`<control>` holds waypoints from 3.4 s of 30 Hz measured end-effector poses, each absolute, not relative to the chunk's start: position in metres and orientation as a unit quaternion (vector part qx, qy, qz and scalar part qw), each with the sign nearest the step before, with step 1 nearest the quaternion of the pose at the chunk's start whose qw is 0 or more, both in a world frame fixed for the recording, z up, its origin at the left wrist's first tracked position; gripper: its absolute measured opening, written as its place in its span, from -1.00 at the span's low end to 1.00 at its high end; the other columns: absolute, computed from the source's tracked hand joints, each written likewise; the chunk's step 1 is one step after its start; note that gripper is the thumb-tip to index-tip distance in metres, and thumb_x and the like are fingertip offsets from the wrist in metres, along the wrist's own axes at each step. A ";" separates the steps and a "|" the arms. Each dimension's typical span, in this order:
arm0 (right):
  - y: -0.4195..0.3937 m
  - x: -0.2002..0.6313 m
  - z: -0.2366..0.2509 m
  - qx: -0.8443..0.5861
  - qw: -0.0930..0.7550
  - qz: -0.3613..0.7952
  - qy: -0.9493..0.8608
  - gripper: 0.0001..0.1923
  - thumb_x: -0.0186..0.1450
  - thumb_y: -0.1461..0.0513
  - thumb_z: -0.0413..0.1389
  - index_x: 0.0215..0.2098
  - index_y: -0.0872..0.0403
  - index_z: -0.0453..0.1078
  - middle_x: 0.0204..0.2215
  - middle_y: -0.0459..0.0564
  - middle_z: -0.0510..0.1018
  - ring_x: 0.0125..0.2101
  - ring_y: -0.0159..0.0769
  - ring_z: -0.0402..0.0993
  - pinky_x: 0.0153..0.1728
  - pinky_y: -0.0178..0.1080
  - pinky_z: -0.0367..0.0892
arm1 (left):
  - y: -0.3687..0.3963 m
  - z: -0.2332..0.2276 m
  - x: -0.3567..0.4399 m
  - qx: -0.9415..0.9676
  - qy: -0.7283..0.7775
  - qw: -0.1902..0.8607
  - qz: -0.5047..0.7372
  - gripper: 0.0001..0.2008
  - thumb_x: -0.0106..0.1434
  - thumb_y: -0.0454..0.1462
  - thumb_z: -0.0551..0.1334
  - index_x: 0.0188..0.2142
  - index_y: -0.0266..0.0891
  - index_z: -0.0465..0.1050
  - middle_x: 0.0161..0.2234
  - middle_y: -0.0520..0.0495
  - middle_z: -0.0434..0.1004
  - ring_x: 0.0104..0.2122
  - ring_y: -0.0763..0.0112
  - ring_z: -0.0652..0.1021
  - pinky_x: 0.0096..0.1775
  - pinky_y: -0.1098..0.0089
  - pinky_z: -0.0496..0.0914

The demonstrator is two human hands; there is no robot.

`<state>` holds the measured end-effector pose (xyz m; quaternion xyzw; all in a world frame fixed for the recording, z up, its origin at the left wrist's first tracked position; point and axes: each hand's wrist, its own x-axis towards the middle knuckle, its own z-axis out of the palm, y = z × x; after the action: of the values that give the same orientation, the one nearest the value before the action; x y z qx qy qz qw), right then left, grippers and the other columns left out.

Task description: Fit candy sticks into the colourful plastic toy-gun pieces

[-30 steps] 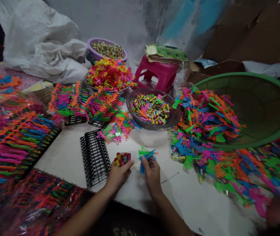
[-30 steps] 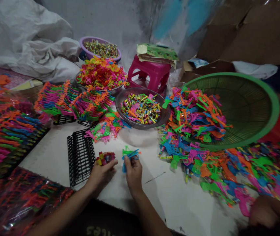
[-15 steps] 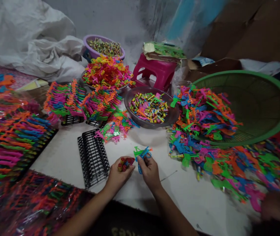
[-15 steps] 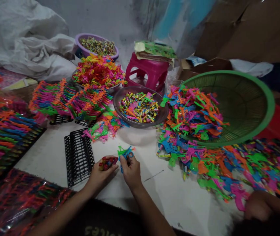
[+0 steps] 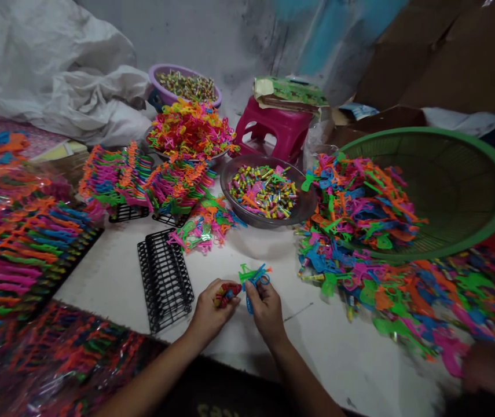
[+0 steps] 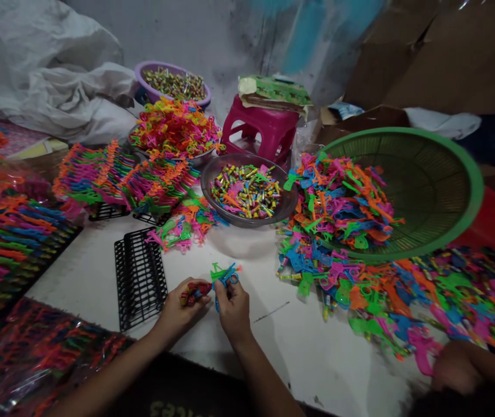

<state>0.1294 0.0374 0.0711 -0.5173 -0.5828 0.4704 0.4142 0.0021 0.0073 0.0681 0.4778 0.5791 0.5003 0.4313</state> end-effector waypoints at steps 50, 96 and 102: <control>0.100 0.129 0.034 -0.555 0.259 0.268 -0.744 -0.80 0.01 0.08 0.18 -0.55 0.06 0.43 -0.44 -0.01 0.47 -0.33 -0.23 0.35 -0.27 -0.21 0.23 | -0.012 0.031 -0.054 0.588 0.606 0.179 0.504 -0.80 0.11 -0.33 0.13 -0.23 -0.23 0.37 -0.08 -0.19 0.42 0.00 0.18 0.34 0.03 0.10 0.17; 0.036 0.143 0.069 -0.523 0.292 0.404 -0.692 -0.62 0.24 0.03 -0.15 -0.58 0.07 0.22 -0.67 -0.13 0.28 -0.59 -0.39 0.22 -0.55 -0.36 0.13 | -0.014 0.055 -0.006 0.291 0.568 0.590 0.494 -0.67 -0.08 -0.14 0.31 -0.39 -0.36 0.39 -0.61 -0.01 0.45 -0.59 0.42 0.47 -0.59 0.48 0.34; 0.096 0.219 0.083 -0.788 0.271 0.013 -0.553 -0.52 0.15 -0.02 -0.04 -0.22 0.21 0.34 -0.42 0.19 0.41 -0.39 -0.10 0.30 -0.42 -0.16 0.15 | -0.007 0.052 -0.032 0.192 0.605 0.529 0.563 -0.64 -0.12 -0.15 0.34 -0.37 -0.33 0.36 -0.63 0.09 0.39 -0.65 0.53 0.41 -0.60 0.52 0.31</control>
<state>0.2194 0.0958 0.0831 -0.7877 -0.5531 0.0126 0.2710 -0.0317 -0.0068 0.0517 0.1919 0.6052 0.5634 0.5287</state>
